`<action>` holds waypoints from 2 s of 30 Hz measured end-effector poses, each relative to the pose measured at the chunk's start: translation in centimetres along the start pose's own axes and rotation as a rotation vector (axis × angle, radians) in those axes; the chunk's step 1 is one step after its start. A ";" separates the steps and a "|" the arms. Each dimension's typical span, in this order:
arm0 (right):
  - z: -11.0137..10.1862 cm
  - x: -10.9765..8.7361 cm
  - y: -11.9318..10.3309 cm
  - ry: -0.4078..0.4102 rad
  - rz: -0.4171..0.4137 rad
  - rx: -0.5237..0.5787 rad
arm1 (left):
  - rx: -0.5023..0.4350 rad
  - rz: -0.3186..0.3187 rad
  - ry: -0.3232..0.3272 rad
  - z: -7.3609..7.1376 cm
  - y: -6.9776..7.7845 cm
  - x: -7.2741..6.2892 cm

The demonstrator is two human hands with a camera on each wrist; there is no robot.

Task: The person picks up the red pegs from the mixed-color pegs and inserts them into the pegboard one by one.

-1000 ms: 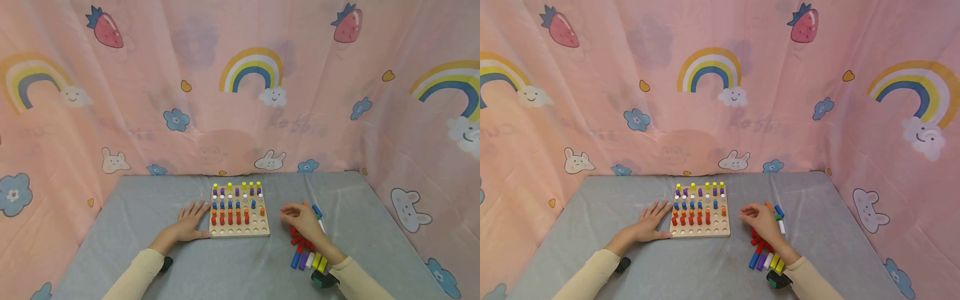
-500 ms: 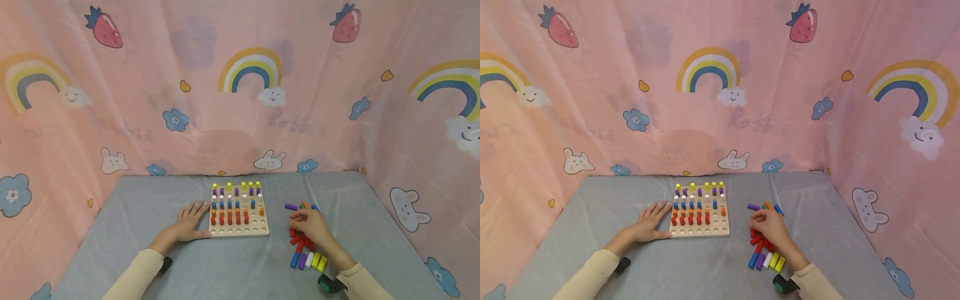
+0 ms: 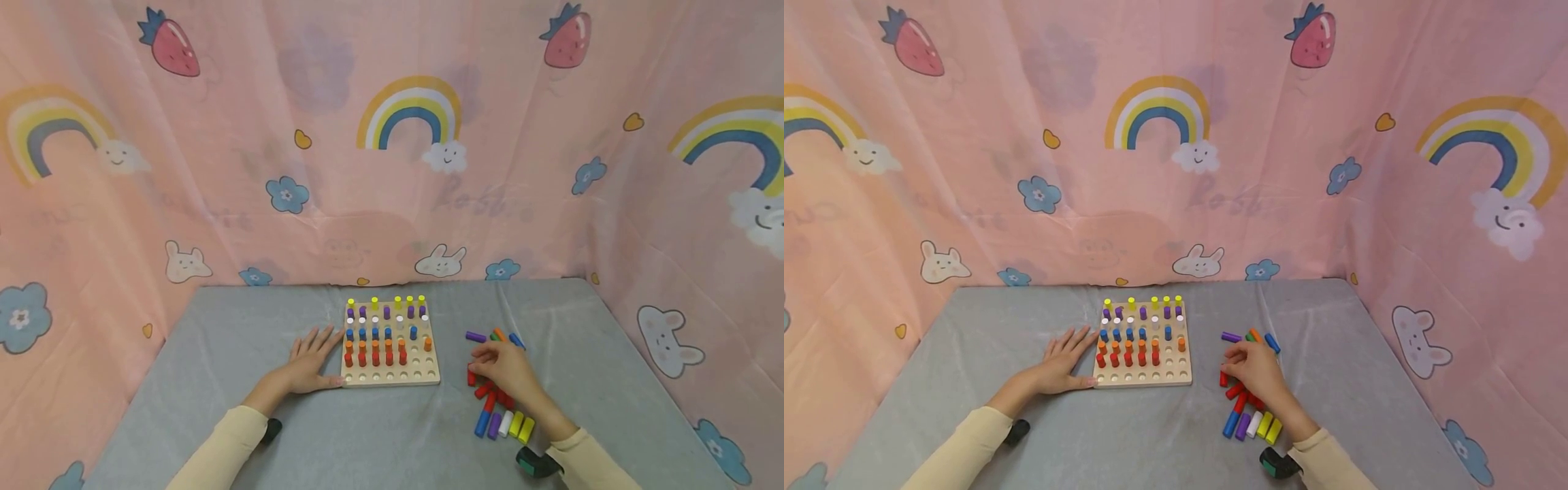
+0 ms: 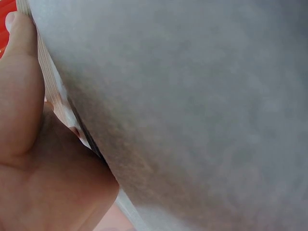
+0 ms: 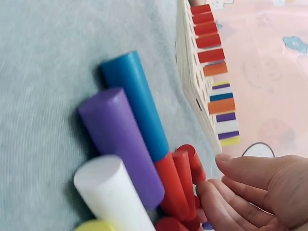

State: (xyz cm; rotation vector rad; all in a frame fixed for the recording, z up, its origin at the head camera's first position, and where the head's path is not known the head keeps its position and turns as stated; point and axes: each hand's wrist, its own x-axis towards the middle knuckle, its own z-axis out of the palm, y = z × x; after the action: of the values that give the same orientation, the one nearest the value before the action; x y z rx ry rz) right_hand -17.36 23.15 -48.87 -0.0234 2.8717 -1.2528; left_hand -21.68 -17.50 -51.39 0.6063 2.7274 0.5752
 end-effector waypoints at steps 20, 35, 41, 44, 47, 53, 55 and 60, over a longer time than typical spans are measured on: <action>1.6 0.3 -0.1 -0.148 0.018 0.054 | 0.003 -0.004 -0.003 -0.1 0.1 -0.1; 1.4 0.6 -0.2 -0.191 0.010 0.046 | 0.010 0.002 -0.004 0.0 0.1 -0.1; 1.2 0.5 -0.5 -0.195 0.014 0.065 | 0.000 0.002 0.009 -0.1 0.1 -0.2; 1.2 0.6 -0.7 -0.188 0.022 0.075 | -0.003 0.002 0.010 -0.1 0.1 -0.2; 1.3 0.8 -0.9 -0.178 0.016 0.085 | -0.003 0.002 0.009 0.0 0.1 -0.2; 1.9 1.4 -1.5 -0.188 -0.070 0.135 | 0.001 -0.002 0.011 0.1 0.0 -0.1; 2.2 1.5 -1.7 -0.191 -0.095 0.150 | 0.002 -0.004 0.010 0.1 0.0 -0.1; 3.2 2.0 -2.4 -0.188 -0.118 0.188 | 0.006 -0.003 0.008 0.0 0.1 -0.1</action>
State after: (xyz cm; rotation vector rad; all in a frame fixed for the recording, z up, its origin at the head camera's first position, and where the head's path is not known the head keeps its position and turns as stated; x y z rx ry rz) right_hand -19.24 19.11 -49.27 -0.2960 2.6178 -1.4501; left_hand -21.54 -17.46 -51.32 0.6023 2.7380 0.5705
